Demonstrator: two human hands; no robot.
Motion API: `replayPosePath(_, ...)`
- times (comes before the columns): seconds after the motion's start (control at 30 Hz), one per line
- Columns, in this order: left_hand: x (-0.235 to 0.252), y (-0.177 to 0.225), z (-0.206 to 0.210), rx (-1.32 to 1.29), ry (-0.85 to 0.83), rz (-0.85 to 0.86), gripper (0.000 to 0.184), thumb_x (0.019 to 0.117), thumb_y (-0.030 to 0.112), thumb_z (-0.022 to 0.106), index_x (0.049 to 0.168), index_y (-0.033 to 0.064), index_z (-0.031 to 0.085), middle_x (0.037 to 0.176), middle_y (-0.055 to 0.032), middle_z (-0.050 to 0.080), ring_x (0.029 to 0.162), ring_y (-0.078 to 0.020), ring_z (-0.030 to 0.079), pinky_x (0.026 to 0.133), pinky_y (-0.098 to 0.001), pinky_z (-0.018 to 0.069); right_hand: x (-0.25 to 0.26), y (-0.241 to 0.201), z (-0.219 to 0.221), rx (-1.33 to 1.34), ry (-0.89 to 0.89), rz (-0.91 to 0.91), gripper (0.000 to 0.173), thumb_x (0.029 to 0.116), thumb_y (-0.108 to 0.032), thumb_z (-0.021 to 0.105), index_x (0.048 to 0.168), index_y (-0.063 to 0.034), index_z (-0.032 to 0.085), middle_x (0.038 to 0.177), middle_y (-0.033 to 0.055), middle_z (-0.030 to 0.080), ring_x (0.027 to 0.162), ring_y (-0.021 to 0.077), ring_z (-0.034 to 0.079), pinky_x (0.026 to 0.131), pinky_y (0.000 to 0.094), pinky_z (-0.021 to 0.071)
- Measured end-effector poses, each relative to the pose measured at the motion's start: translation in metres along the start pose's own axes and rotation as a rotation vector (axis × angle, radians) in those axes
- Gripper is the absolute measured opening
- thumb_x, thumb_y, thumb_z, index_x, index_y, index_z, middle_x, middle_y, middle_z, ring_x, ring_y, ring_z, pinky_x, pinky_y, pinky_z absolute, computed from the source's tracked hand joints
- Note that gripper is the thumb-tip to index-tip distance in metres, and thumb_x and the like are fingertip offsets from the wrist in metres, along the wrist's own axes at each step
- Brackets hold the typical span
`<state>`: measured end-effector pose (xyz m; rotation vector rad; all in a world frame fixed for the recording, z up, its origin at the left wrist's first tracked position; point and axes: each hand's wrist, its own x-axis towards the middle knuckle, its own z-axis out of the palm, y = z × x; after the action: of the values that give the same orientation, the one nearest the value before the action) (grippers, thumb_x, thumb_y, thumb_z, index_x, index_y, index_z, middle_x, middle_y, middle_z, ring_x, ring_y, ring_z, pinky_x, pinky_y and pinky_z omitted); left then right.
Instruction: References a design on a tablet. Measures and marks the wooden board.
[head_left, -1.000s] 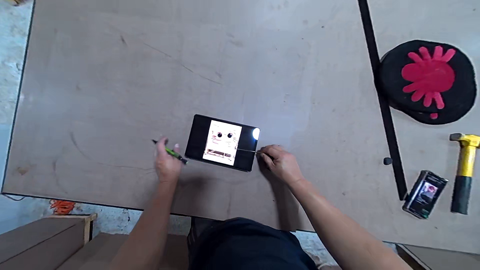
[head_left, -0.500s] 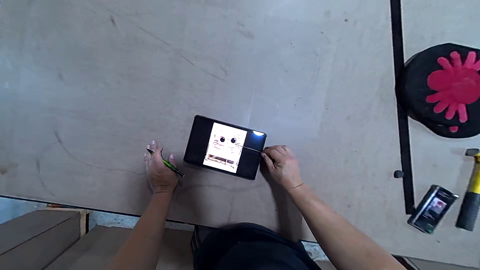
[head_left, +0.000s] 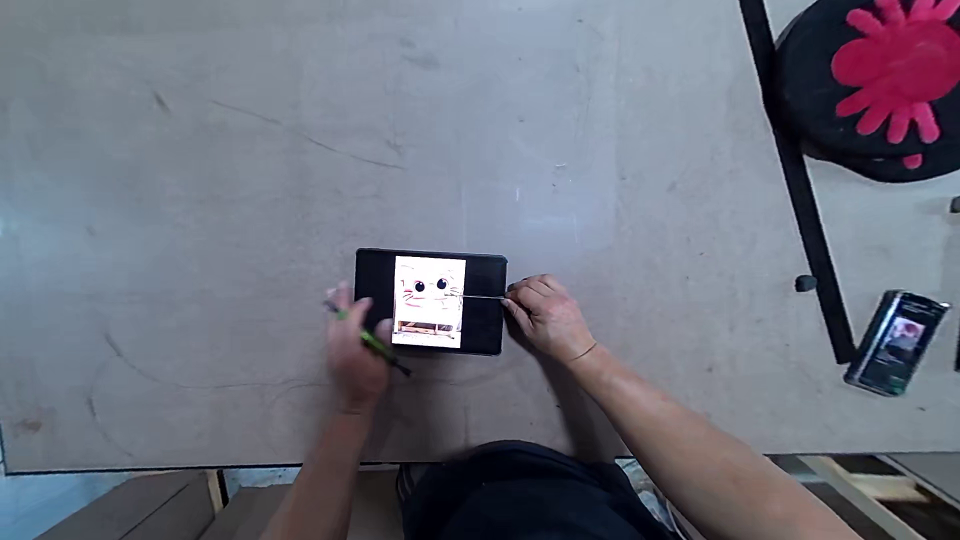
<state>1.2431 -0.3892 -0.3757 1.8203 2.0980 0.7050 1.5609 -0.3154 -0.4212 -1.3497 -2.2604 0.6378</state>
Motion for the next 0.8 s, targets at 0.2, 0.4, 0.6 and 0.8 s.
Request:
replayPosePath(0.2,0.055,0.05,0.044,-0.001,-0.336,0.482,0.02,0.104,0.019,0.057,0.11,0.0102,0.075,0.154,-0.0093,0.054,0.151,-0.03,0.039,0.125,-0.0581,0.0266,0.0,0.003,-0.001,0.043,0.028,0.002,0.026,0.1031,-0.029,0.059,0.095,-0.0116,0.076,0.106,0.0029,0.075,0.111,0.0204,0.068,0.099,0.0373,0.0537)
replayPosePath(0.4,0.06,0.046,0.052,0.026,-0.3,0.507,0.022,0.1035,0.011,0.054,0.092,0.0074,0.073,0.15,-0.0093,0.058,0.148,-0.0296,0.043,0.126,-0.0569,0.0254,-0.001,0.001,-0.004,0.073,0.023,0.049,0.022,0.1013,-0.028,0.062,0.096,-0.0137,0.077,0.107,0.0019,0.075,0.109,0.0191,0.068,0.096,0.0371,0.0548)
replayPosePath(0.6,0.037,0.028,0.036,-0.093,-0.058,0.175,0.041,0.0995,0.026,0.068,0.135,0.0066,0.066,0.157,-0.0151,0.049,0.146,-0.0306,0.045,0.12,-0.0492,0.0399,-0.007,-0.004,-0.008,0.009,0.013,0.117,0.024,0.1037,-0.027,0.058,0.102,-0.0163,0.079,0.111,-0.0006,0.075,0.114,0.0202,0.066,0.099,0.0435,0.0512)
replayPosePath(0.8,-0.009,-0.078,0.004,0.078,0.097,-0.257,0.053,0.1082,0.033,0.048,0.152,0.005,0.045,0.164,-0.0134,0.038,0.147,-0.025,0.045,0.119,-0.045,0.0402,-0.008,-0.005,-0.004,-0.014,-0.018,0.083,0.024,0.1041,-0.028,0.057,0.104,-0.0166,0.079,0.111,0.0009,0.075,0.113,0.0214,0.066,0.099,0.0435,0.0508)
